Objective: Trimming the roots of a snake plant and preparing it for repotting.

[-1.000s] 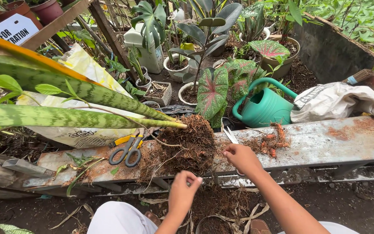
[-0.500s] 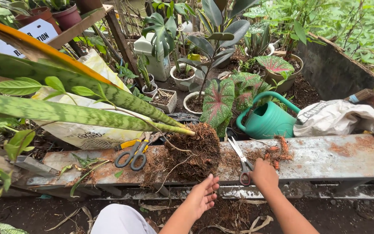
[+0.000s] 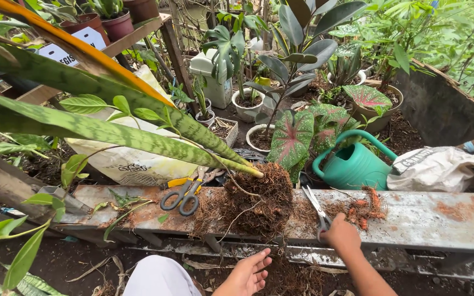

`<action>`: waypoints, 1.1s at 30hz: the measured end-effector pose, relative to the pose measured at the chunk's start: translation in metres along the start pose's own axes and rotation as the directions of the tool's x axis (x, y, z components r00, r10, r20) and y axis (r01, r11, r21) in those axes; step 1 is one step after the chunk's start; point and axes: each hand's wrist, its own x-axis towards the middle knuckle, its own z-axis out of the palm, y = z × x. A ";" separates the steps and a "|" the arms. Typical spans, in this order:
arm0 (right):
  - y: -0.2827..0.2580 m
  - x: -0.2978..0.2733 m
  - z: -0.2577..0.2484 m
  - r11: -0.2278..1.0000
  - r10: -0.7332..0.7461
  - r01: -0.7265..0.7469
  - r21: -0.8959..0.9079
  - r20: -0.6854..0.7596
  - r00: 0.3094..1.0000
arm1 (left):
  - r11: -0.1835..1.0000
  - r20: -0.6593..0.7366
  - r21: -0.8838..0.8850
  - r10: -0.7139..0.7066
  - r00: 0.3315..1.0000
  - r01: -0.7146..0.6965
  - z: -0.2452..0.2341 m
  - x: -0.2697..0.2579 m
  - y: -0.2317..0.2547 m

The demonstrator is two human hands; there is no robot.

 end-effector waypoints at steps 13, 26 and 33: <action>0.060 0.037 -0.062 0.585 -0.348 -0.137 0.799 0.400 0.848 | 0.991 0.043 -0.011 0.135 0.990 -0.135 0.054 0.006 0.011; 0.034 -0.035 -0.125 0.988 -0.131 0.037 0.147 0.702 0.700 | 0.894 -0.281 0.447 0.140 0.949 0.001 0.047 0.114 -0.043; 0.019 -0.035 -0.131 0.993 -0.114 0.069 0.095 0.651 0.750 | 0.832 -0.287 0.553 0.231 0.930 -0.036 0.068 0.113 -0.038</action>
